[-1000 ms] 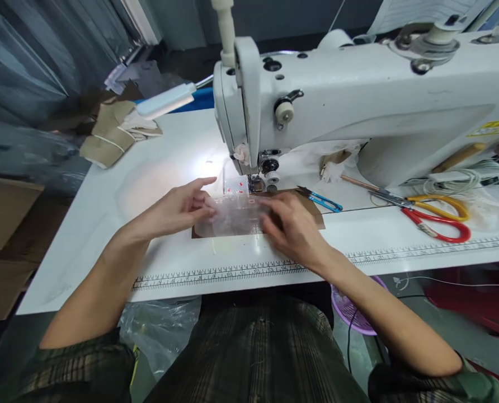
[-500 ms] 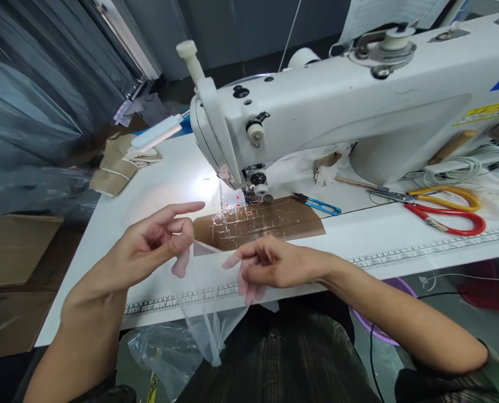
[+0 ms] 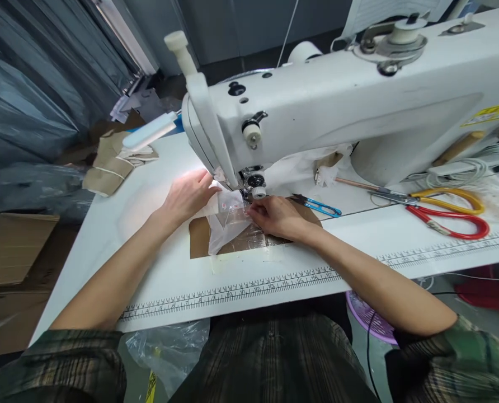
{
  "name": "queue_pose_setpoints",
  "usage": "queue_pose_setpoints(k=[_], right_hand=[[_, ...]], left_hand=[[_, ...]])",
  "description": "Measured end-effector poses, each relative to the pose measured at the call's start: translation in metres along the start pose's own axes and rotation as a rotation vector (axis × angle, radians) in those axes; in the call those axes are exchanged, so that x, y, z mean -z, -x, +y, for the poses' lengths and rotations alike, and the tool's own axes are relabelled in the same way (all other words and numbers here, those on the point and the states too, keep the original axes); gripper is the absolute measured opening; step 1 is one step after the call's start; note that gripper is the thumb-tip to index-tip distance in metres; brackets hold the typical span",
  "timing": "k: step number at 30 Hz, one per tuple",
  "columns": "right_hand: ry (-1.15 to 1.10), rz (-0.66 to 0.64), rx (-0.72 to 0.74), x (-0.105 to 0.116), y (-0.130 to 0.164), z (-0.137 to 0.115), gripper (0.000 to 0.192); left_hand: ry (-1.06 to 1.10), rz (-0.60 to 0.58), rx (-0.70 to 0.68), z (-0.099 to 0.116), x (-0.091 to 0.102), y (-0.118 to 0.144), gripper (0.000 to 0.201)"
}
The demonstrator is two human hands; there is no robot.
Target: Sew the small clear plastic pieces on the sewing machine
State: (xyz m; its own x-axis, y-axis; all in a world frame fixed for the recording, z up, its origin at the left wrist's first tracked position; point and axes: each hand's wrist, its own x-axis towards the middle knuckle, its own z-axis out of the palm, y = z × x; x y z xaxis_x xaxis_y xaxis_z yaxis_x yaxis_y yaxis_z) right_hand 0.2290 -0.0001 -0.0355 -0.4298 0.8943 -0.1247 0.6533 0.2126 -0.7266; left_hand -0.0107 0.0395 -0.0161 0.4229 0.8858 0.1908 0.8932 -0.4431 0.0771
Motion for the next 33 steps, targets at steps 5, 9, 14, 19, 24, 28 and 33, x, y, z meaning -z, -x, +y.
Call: queue_pose_setpoints(k=[5, 9, 14, 19, 24, 28, 33], right_hand=[[0.015, 0.062, 0.026, -0.004, 0.001, 0.006, 0.019], [0.019, 0.089, 0.036, -0.006, -0.001, 0.007, 0.021], [-0.024, 0.104, 0.054, -0.007, -0.002, 0.008, 0.019], [-0.169, 0.044, 0.055, -0.006, 0.001, 0.011, 0.024], [-0.101, 0.121, 0.110, -0.008, 0.013, 0.008, 0.028], [0.024, 0.241, 0.186, -0.013, 0.020, 0.007, 0.015], [0.081, 0.285, 0.274, -0.023, 0.021, 0.009, 0.011]], left_hand=[[0.098, 0.032, -0.184, 0.011, -0.007, 0.012, 0.029], [0.253, -0.252, -0.340, 0.034, 0.000, 0.036, 0.049], [0.189, -0.208, -0.220, 0.046, -0.003, 0.054, 0.108], [0.377, 0.040, -0.229, 0.029, -0.013, 0.056, 0.040], [0.330, -0.003, -0.349, 0.032, -0.015, 0.058, 0.059], [0.060, 0.060, -0.296, 0.048, -0.022, 0.062, 0.083], [0.045, 0.458, -0.278, 0.052, -0.028, 0.064, 0.050]])
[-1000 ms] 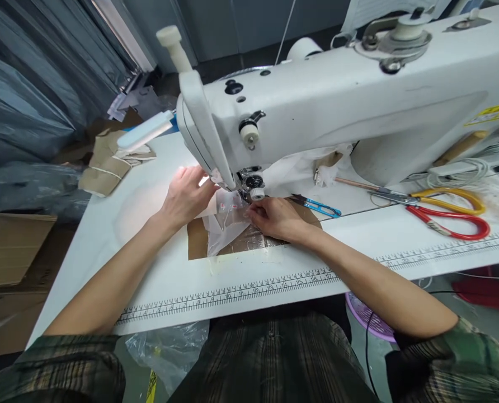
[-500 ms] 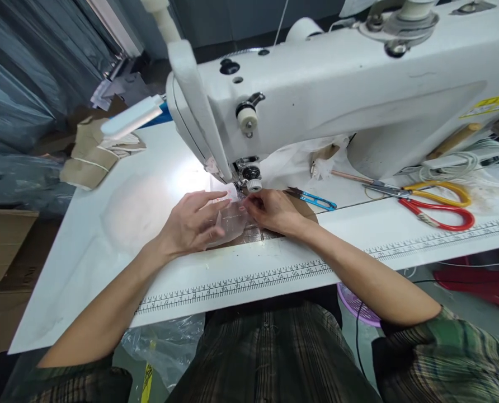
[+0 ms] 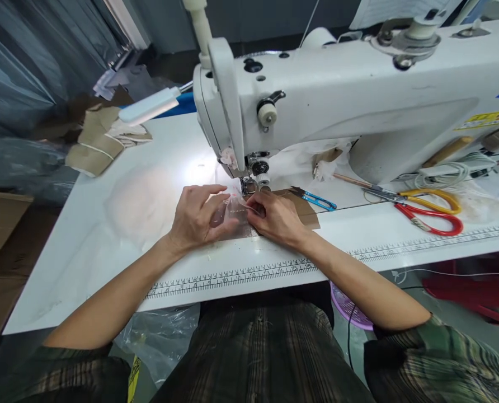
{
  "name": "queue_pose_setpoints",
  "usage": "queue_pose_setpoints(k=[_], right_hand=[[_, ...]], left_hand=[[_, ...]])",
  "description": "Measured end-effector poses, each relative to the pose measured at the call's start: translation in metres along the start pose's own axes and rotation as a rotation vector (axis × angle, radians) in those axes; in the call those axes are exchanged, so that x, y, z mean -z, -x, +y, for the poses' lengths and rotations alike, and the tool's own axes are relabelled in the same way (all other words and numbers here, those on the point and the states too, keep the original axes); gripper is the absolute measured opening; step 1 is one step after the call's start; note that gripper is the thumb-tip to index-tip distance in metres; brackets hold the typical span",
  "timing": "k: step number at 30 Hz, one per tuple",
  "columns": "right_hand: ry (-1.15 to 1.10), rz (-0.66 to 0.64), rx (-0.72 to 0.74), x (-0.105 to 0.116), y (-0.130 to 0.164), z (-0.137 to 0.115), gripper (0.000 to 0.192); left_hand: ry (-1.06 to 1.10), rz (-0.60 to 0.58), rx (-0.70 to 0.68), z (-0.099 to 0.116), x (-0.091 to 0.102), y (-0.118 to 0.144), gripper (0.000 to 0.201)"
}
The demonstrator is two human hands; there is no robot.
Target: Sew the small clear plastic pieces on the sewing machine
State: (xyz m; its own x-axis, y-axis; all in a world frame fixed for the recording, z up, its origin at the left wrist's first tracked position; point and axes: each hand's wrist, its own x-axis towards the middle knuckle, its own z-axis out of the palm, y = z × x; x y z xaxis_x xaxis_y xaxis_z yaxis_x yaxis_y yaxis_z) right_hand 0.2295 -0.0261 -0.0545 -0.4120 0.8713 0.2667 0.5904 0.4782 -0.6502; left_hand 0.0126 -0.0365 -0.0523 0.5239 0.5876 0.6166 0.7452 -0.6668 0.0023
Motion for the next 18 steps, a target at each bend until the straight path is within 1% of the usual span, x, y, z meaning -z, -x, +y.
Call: queue_pose_setpoints(k=[1, 2, 3, 5, 7, 9, 10, 12, 13, 15, 18], right_hand=[[0.016, 0.003, 0.014, -0.002, 0.001, 0.000, 0.011], [0.036, 0.002, 0.027, -0.004, 0.001, -0.001, 0.012], [0.060, -0.005, 0.041, -0.005, 0.002, -0.002, 0.014], [0.096, -0.053, 0.080, -0.004, 0.001, -0.003, 0.017], [0.063, -0.145, 0.122, 0.002, -0.002, -0.002, 0.023], [-0.019, -0.215, 0.122, 0.013, -0.007, 0.001, 0.027], [-0.047, -0.226, 0.106, 0.019, -0.010, 0.003, 0.028], [-0.039, -0.217, 0.078, 0.029, -0.016, 0.007, 0.027], [-0.013, -0.216, 0.081, 0.033, -0.019, 0.009, 0.027], [0.037, -0.238, 0.129, 0.035, -0.023, 0.014, 0.026], [0.092, -0.246, 0.236, 0.029, -0.023, 0.019, 0.031]], left_hand=[[0.003, 0.064, -0.014, 0.001, 0.000, 0.000, 0.038], [0.014, 0.099, -0.040, 0.002, -0.001, 0.000, 0.031], [0.035, 0.101, -0.071, 0.004, -0.002, 0.000, 0.029], [0.095, 0.020, -0.117, 0.008, -0.004, -0.001, 0.034], [0.143, -0.098, -0.100, 0.010, -0.006, -0.001, 0.034], [0.165, -0.178, -0.070, 0.008, -0.007, 0.000, 0.027], [0.169, -0.192, -0.070, 0.006, -0.007, 0.001, 0.021], [0.168, -0.171, -0.090, 0.003, -0.005, 0.001, 0.009], [0.167, -0.153, -0.106, 0.002, -0.004, 0.001, 0.007], [0.155, -0.124, -0.129, 0.001, -0.002, 0.001, 0.007], [0.121, -0.092, -0.130, 0.002, -0.001, -0.002, 0.005]])
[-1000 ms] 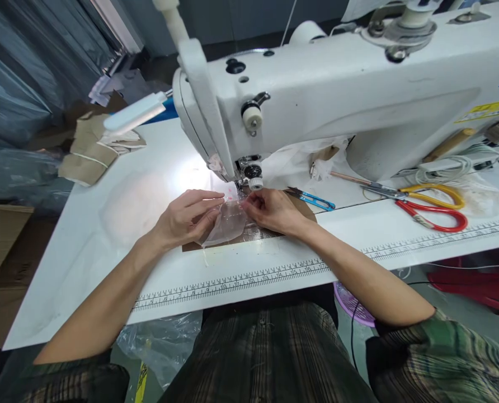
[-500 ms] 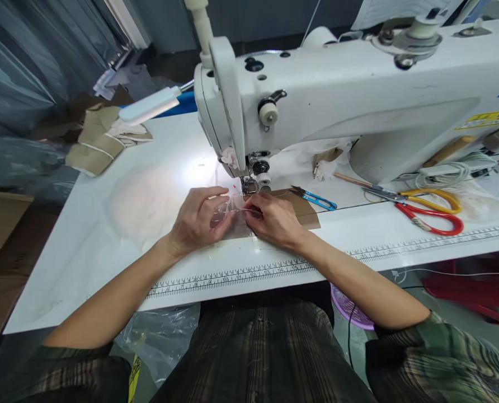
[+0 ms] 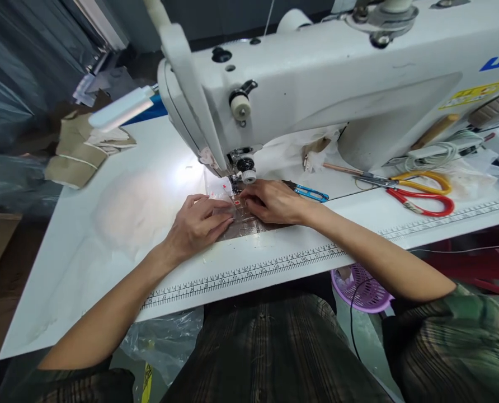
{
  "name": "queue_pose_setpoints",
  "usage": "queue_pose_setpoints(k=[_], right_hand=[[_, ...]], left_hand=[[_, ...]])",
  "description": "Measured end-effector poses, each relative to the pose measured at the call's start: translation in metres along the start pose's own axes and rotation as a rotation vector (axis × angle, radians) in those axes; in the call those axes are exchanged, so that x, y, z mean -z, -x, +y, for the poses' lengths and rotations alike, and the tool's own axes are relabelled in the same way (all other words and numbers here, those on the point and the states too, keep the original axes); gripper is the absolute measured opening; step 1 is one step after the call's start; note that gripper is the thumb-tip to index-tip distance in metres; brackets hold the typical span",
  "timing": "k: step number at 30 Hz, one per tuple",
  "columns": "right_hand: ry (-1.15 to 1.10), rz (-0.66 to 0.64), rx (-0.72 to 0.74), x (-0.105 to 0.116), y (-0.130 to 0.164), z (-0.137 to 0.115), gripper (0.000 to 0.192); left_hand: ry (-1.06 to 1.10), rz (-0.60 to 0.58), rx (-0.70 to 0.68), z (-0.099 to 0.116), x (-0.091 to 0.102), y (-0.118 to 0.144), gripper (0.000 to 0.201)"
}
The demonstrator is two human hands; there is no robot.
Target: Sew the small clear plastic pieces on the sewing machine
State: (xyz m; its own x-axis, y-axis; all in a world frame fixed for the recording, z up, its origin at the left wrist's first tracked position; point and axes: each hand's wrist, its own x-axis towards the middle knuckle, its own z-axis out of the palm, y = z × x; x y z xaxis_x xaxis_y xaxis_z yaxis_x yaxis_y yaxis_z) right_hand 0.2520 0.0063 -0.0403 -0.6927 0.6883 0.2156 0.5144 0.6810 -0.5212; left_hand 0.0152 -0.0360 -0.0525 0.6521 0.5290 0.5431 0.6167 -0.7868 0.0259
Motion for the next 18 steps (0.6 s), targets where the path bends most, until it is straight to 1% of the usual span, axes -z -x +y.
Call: queue_pose_setpoints(k=[4, 6, 8, 10, 15, 18], right_hand=[[0.114, 0.040, 0.080, -0.015, 0.004, 0.002, 0.038], [0.173, 0.035, 0.091, -0.019, 0.006, 0.002, 0.038], [0.218, 0.024, 0.092, -0.020, 0.007, 0.002, 0.038], [0.243, 0.017, 0.086, -0.020, 0.007, 0.000, 0.038], [0.268, 0.000, 0.043, -0.022, 0.007, -0.005, 0.038], [0.266, -0.008, 0.015, -0.024, 0.008, -0.006, 0.038]], left_hand=[[-0.027, 0.083, 0.001, 0.000, -0.001, -0.003, 0.005], [-0.037, 0.091, -0.029, -0.001, -0.003, -0.005, 0.008], [-0.031, 0.057, -0.067, -0.001, -0.004, -0.005, 0.012], [0.013, 0.003, -0.072, -0.002, -0.005, -0.005, 0.013], [0.172, -0.065, 0.037, -0.005, -0.002, -0.001, 0.008], [0.184, -0.069, 0.034, -0.006, 0.000, -0.001, 0.008]])
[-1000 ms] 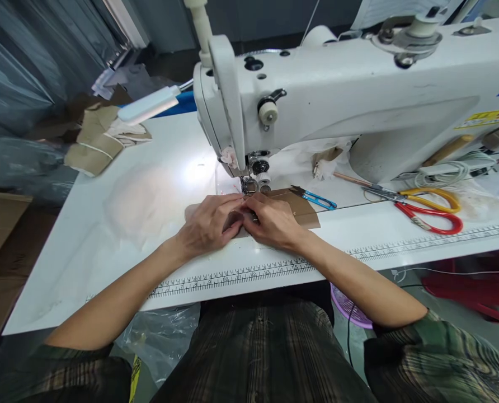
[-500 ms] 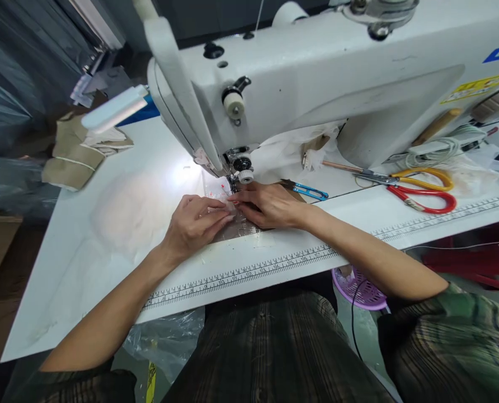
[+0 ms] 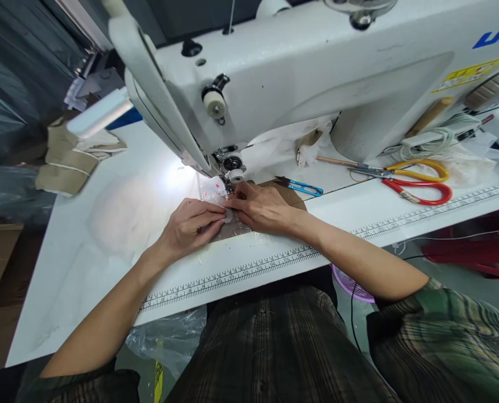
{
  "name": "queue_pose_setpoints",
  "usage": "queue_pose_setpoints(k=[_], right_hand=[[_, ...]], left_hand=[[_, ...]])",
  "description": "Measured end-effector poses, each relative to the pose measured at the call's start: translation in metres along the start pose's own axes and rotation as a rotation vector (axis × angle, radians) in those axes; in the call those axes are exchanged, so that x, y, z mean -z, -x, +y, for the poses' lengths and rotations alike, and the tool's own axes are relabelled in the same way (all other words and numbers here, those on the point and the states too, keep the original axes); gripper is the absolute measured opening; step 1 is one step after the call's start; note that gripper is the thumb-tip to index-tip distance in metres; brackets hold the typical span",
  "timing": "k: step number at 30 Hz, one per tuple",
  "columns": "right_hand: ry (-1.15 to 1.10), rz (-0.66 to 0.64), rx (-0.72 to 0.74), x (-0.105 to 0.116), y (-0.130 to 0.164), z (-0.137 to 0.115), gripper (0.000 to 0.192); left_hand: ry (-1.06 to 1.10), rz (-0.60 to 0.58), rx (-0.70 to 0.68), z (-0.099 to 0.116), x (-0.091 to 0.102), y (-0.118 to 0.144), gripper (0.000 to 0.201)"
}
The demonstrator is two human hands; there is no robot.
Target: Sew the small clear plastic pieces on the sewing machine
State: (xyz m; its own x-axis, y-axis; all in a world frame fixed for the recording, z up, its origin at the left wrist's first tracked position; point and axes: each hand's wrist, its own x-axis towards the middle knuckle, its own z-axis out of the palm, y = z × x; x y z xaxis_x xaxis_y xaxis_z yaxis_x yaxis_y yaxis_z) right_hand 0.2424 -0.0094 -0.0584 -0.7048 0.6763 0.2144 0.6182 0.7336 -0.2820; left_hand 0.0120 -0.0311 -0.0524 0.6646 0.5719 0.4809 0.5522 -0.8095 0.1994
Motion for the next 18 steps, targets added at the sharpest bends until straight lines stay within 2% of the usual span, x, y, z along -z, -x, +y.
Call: queue_pose_setpoints(k=[10, 14, 18], right_hand=[[-0.068, 0.026, 0.020, 0.0006, 0.0039, 0.0021, 0.039], [-0.032, 0.020, 0.012, -0.0003, 0.0034, -0.0003, 0.039], [-0.063, 0.029, -0.003, 0.0002, 0.0050, -0.0010, 0.040]], left_hand=[[-0.259, -0.013, -0.144, 0.0027, 0.0029, -0.0011, 0.009], [-0.268, -0.064, -0.179, 0.0004, 0.0016, 0.0016, 0.013], [-0.217, -0.055, -0.155, -0.0015, 0.0001, 0.0038, 0.011]])
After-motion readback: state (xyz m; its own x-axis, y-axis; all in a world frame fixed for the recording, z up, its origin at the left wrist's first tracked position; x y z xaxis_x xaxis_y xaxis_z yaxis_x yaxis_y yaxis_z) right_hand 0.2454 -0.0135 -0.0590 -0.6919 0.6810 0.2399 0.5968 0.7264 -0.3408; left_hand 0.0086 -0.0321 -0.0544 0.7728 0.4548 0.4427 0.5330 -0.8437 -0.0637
